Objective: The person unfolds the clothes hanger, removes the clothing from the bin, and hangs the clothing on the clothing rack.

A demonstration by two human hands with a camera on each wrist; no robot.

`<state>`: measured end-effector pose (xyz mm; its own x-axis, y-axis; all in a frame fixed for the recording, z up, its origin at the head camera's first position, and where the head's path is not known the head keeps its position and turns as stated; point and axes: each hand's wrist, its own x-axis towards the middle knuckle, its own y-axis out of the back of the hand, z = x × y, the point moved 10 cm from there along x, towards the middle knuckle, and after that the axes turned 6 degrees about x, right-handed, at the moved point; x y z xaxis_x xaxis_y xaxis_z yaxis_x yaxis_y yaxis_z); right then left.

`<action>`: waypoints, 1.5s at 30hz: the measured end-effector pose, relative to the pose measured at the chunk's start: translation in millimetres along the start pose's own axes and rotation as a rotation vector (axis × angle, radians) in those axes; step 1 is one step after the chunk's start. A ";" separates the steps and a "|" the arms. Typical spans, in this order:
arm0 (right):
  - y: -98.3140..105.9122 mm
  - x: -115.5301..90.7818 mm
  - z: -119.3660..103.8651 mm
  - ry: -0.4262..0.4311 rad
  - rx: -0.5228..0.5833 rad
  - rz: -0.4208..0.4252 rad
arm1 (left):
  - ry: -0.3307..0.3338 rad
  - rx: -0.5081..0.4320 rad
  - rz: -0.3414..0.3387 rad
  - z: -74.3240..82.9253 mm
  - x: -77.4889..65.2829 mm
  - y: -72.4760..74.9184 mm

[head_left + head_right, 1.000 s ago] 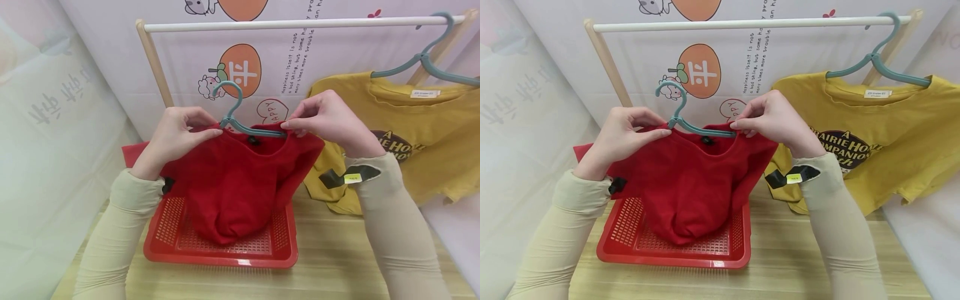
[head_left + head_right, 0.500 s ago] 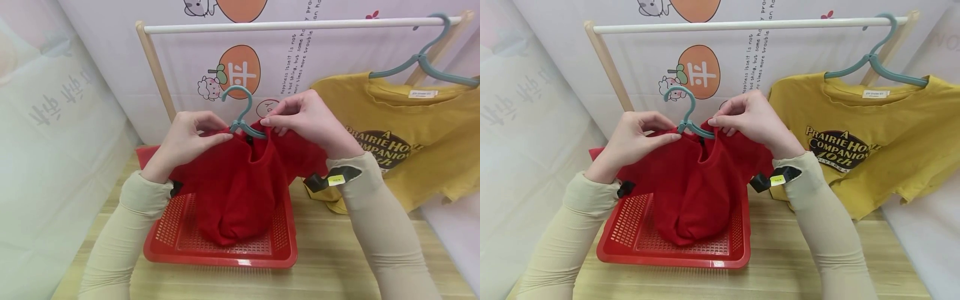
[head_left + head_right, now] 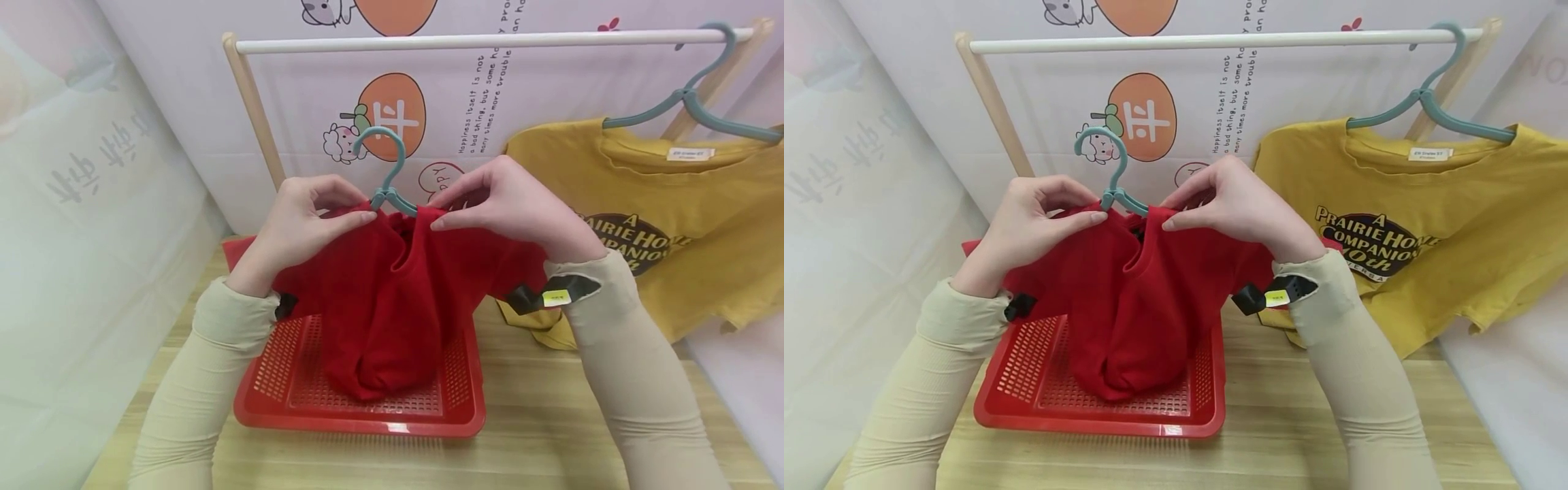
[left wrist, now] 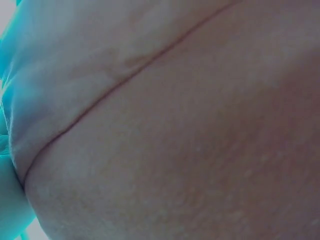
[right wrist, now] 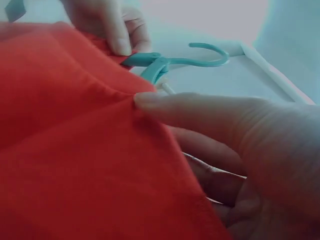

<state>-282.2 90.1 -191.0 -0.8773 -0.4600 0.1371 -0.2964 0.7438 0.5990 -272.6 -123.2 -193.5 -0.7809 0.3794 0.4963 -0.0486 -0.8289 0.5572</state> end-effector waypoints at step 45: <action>40.9 -27.4 26.7 -0.032 -0.009 0.101 | -0.001 0.218 -0.010 -7.5 -20.4 44.5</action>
<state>-280.4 146.1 -191.3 -0.9140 -0.3675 0.1718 -0.2030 0.7810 0.5906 -263.5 -170.9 -183.8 -0.7804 0.3879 0.4904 0.0790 -0.7168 0.6928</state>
